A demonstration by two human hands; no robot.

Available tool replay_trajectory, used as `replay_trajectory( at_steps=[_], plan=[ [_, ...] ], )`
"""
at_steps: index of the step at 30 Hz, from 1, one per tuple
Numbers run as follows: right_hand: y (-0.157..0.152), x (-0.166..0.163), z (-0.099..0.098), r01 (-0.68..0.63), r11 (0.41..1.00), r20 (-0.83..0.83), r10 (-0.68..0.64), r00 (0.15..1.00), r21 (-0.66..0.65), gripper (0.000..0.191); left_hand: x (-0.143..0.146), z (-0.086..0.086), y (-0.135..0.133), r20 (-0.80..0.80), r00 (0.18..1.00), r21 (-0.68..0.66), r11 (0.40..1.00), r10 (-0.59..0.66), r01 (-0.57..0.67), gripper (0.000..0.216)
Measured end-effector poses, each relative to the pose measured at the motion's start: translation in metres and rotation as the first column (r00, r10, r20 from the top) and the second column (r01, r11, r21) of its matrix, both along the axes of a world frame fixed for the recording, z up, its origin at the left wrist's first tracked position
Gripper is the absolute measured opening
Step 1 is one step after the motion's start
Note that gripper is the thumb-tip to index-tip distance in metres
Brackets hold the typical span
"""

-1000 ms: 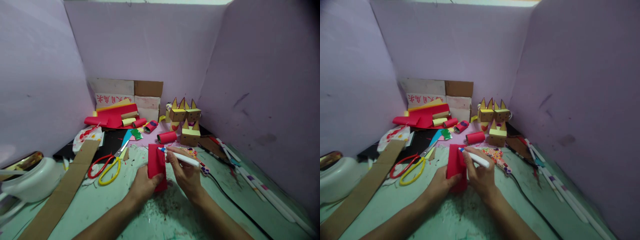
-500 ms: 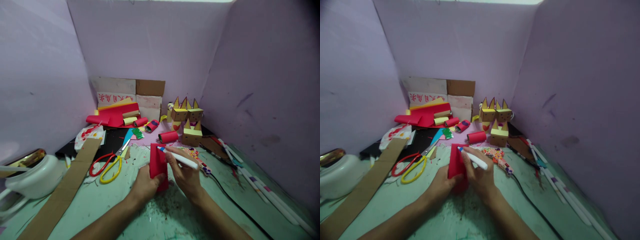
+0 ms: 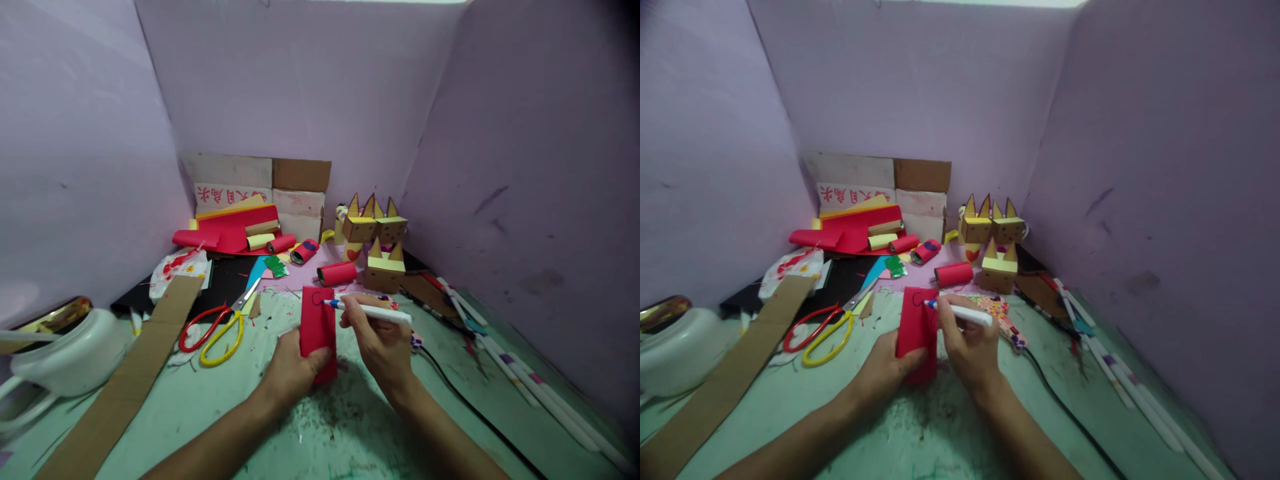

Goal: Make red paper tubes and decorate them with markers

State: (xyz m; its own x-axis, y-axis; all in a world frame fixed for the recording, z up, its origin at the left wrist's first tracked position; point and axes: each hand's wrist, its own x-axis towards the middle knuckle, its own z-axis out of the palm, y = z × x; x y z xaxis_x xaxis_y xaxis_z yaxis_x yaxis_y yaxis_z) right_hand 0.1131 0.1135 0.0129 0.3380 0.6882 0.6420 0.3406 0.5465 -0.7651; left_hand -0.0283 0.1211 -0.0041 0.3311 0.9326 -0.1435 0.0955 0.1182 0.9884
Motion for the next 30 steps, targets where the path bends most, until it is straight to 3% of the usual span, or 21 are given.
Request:
replay_trajectory(
  at_steps=[15, 19, 23, 30],
  plan=[
    [0.002, 0.001, -0.003, -0.054, 0.998, 0.002, 0.054, 0.999, 0.034, 0.013, -0.001, 0.003, 0.001, 0.072, 0.997, -0.058, 0.998, 0.01, -0.006, 0.042],
    [0.005, 0.009, -0.006, 0.077, 0.995, 0.033, -0.075, 0.997, -0.068, 0.023, -0.002, 0.001, 0.003, 0.214, 0.975, -0.163, 0.986, 0.057, -0.022, 0.053],
    [0.008, 0.012, -0.009, 0.061, 0.986, 0.1, -0.046, 0.994, -0.156, 0.028, -0.002, -0.003, 0.005, 0.301, 0.952, -0.215, 0.977, 0.047, 0.019, 0.054],
    [-0.001, 0.006, -0.007, -0.044, 0.996, -0.167, 0.03, 0.985, -0.078, 0.024, -0.001, -0.001, 0.005, 0.298, 0.95, -0.244, 0.97, 0.093, -0.018, 0.053]
  ],
)
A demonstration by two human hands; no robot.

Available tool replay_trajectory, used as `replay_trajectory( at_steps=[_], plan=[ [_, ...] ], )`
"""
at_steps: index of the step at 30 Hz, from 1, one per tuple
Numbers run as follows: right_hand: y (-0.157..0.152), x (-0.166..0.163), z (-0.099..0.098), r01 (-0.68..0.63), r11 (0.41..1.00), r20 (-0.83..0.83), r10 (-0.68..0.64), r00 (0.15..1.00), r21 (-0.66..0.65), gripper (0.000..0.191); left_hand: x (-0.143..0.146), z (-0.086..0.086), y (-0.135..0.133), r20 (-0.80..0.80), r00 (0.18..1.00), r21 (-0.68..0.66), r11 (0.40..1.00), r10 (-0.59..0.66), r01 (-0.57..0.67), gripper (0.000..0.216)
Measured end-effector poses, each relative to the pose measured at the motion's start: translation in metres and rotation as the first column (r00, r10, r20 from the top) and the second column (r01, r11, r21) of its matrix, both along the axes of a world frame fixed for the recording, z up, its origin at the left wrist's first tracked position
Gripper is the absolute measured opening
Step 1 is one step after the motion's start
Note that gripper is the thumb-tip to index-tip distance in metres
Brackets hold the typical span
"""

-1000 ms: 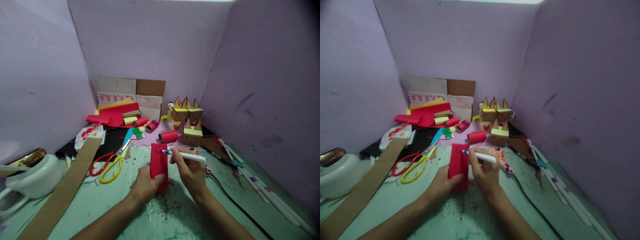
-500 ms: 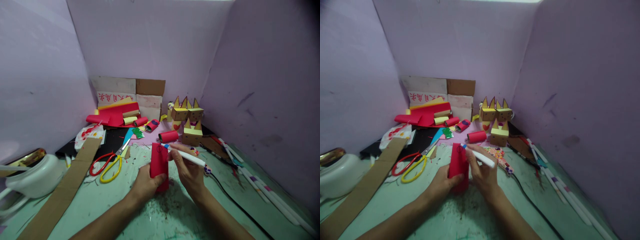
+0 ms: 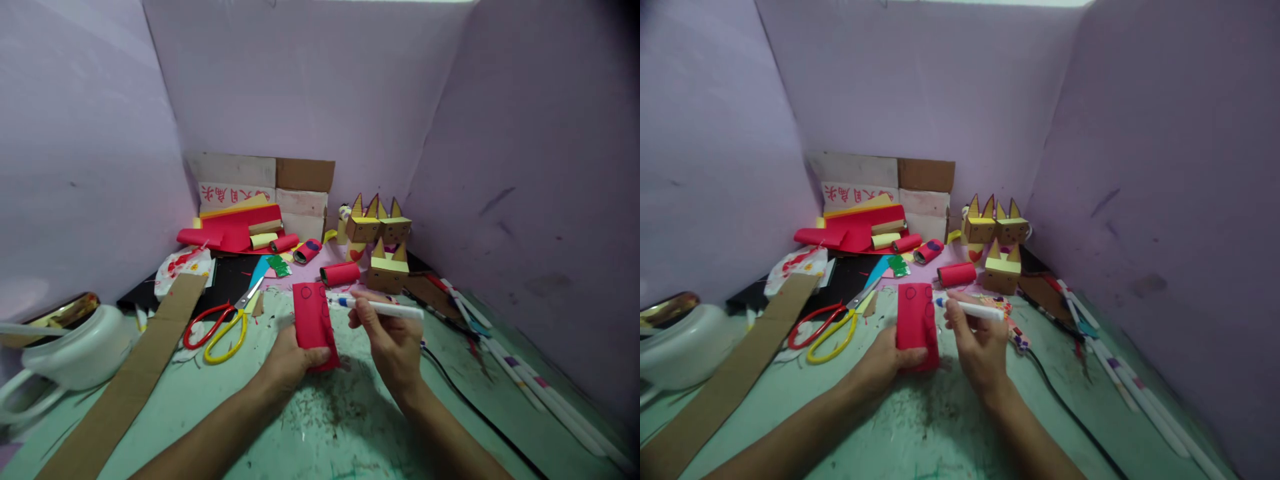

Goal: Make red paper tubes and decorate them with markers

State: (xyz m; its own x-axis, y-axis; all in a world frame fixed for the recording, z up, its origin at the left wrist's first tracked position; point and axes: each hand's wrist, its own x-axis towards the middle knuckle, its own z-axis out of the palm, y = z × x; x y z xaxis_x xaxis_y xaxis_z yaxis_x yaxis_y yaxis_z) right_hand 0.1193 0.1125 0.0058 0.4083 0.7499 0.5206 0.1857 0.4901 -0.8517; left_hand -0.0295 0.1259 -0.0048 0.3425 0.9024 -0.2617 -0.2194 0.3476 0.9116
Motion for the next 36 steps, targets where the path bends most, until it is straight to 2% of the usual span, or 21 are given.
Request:
replay_trajectory(
  at_steps=[12, 19, 26, 31, 36],
  plan=[
    [-0.002, -0.009, -0.002, -0.072, 0.997, 0.125, 0.073, 0.99, -0.012, 0.018, 0.005, 0.018, -0.004, -0.037, 0.999, 0.104, 0.995, 0.008, -0.004, 0.046],
    [-0.001, -0.01, -0.001, -0.042, 0.999, 0.139, 0.041, 0.989, 0.001, 0.017, 0.004, 0.013, -0.003, -0.079, 0.997, 0.117, 0.993, 0.009, 0.001, 0.043],
    [0.0, -0.012, -0.005, -0.033, 0.999, 0.161, 0.026, 0.987, 0.042, 0.015, 0.002, 0.012, -0.001, -0.08, 0.996, 0.199, 0.979, -0.029, 0.044, 0.049],
    [0.0, -0.014, -0.006, -0.085, 0.995, 0.208, 0.072, 0.975, 0.056, 0.014, 0.003, 0.011, -0.001, -0.142, 0.99, 0.173, 0.985, 0.006, 0.019, 0.045],
    [0.0, -0.014, -0.008, -0.13, 0.991, 0.178, 0.125, 0.976, 0.016, 0.014, 0.003, 0.013, -0.003, -0.16, 0.987, 0.151, 0.988, -0.01, 0.035, 0.043]
  ],
)
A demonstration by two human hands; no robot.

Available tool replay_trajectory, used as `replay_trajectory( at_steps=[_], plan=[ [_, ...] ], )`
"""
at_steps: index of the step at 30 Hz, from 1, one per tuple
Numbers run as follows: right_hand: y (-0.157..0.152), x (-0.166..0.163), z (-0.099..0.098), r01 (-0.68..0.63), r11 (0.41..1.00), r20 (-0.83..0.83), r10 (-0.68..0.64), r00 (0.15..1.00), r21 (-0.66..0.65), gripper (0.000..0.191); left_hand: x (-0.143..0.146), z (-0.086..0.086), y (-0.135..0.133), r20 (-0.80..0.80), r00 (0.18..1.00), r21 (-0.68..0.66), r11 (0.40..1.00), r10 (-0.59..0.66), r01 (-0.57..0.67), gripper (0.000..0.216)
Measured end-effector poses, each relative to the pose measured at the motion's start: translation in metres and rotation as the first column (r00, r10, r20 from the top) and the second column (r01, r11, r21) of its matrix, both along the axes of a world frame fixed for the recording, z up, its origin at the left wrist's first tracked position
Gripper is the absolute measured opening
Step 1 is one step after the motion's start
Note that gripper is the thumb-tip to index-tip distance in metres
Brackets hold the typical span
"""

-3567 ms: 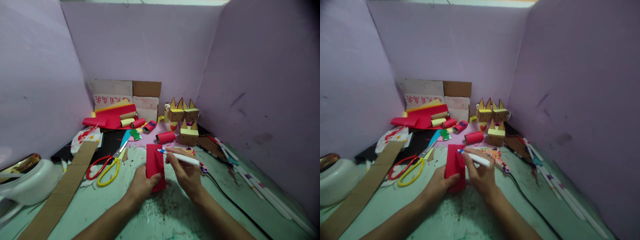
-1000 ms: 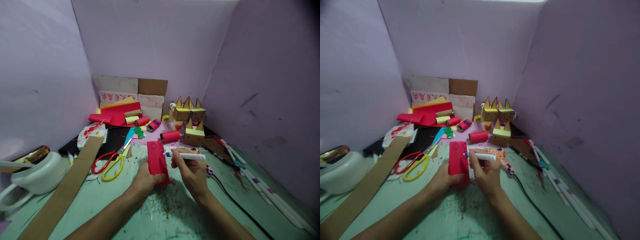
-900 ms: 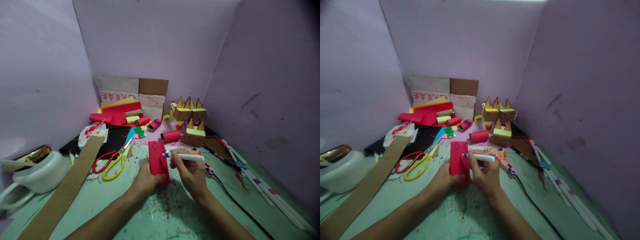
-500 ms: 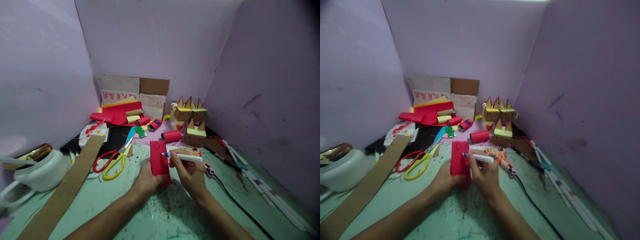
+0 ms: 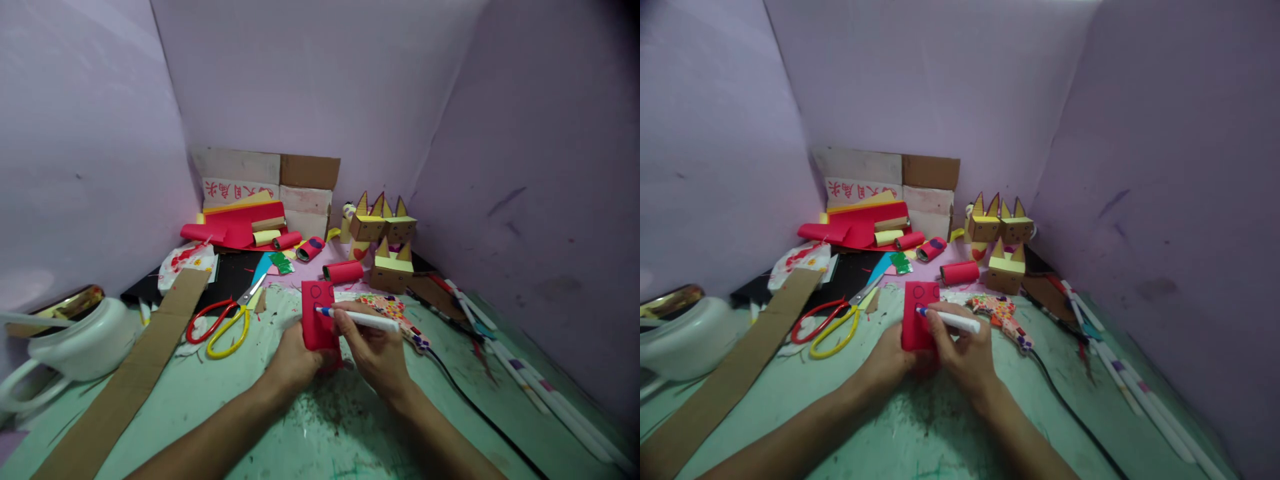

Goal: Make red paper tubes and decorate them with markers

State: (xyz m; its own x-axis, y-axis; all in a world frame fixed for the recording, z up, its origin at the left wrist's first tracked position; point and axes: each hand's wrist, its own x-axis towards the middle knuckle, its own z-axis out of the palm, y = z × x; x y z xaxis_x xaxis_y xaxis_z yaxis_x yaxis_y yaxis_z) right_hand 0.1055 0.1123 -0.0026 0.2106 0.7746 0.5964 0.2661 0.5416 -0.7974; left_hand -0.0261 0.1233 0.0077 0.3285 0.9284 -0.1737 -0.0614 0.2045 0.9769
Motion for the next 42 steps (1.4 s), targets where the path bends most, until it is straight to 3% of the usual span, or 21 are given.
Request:
replay_trajectory(
  at_steps=[7, 19, 24, 27, 31, 37, 42],
  plan=[
    [-0.001, 0.006, 0.006, 0.052, 0.995, -0.012, -0.053, 0.999, -0.082, 0.019, 0.001, 0.003, 0.0, 0.062, 0.998, -0.023, 1.0, 0.011, -0.01, 0.042],
    [0.001, 0.007, 0.005, 0.054, 0.998, -0.129, -0.055, 0.99, -0.011, 0.016, -0.002, -0.005, 0.002, 0.066, 0.998, -0.061, 0.998, 0.019, -0.015, 0.043],
    [0.008, 0.014, 0.002, 0.119, 0.97, -0.082, -0.139, 0.987, -0.21, 0.031, -0.005, -0.013, 0.004, 0.164, 0.985, -0.087, 0.996, 0.046, -0.032, 0.057],
    [0.011, 0.012, 0.0, -0.012, 0.928, -0.082, -0.02, 0.996, -0.373, 0.048, -0.004, -0.012, 0.004, 0.212, 0.977, -0.097, 0.995, 0.037, -0.017, 0.066],
    [0.012, 0.007, 0.002, -0.124, 0.888, -0.153, 0.061, 0.986, -0.444, 0.063, -0.004, -0.006, 0.003, 0.286, 0.958, -0.046, 0.997, -0.04, 0.055, 0.074],
    [0.011, 0.008, 0.007, -0.164, 0.902, -0.272, 0.055, 0.961, -0.398, 0.054, -0.006, -0.012, 0.0, 0.35, 0.927, -0.098, 0.979, -0.134, 0.178, 0.076],
    [0.012, 0.013, 0.01, -0.053, 0.943, -0.286, -0.047, 0.957, -0.329, 0.047, -0.004, -0.017, 0.001, 0.392, 0.918, -0.112, 0.986, -0.067, 0.119, 0.069]
  ],
)
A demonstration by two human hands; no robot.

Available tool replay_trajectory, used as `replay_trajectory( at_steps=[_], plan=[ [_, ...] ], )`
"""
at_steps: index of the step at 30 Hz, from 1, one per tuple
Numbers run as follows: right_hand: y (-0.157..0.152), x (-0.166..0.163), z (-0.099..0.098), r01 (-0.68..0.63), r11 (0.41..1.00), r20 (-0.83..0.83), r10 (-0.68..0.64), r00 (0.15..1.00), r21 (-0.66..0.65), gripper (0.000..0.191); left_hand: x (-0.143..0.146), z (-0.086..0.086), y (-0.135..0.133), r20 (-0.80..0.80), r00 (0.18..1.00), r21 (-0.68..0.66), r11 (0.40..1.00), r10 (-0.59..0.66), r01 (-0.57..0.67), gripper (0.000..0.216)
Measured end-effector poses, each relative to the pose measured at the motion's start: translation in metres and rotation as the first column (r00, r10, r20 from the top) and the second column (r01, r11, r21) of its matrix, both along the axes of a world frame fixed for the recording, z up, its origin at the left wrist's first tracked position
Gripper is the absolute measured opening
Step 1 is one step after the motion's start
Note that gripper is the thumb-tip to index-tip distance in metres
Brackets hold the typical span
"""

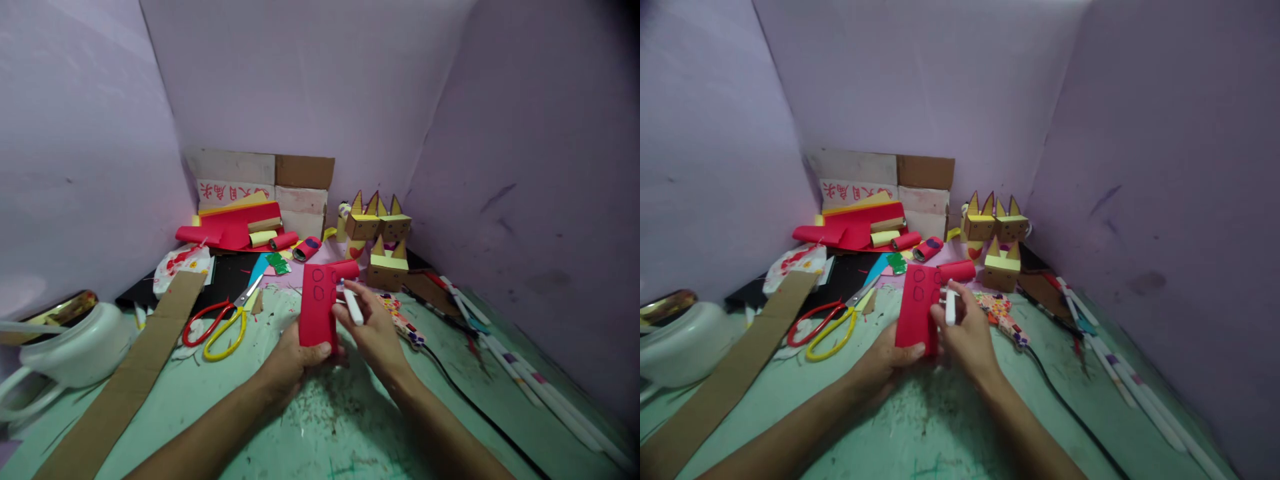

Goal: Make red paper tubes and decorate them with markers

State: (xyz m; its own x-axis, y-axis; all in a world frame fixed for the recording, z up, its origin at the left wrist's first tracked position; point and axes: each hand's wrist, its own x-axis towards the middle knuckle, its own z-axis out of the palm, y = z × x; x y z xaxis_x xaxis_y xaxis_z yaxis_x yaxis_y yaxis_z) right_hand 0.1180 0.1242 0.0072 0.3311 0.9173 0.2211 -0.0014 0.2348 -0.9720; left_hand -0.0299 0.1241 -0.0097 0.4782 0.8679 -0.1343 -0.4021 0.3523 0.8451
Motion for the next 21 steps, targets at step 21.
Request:
replay_trajectory(
  at_steps=[21],
  plan=[
    [-0.014, -0.001, -0.006, -0.047, 0.966, 0.296, -0.032, 0.955, 0.255, 0.022, 0.002, 0.003, 0.002, -0.039, 0.996, -0.084, 0.993, 0.085, -0.088, 0.054]
  ],
)
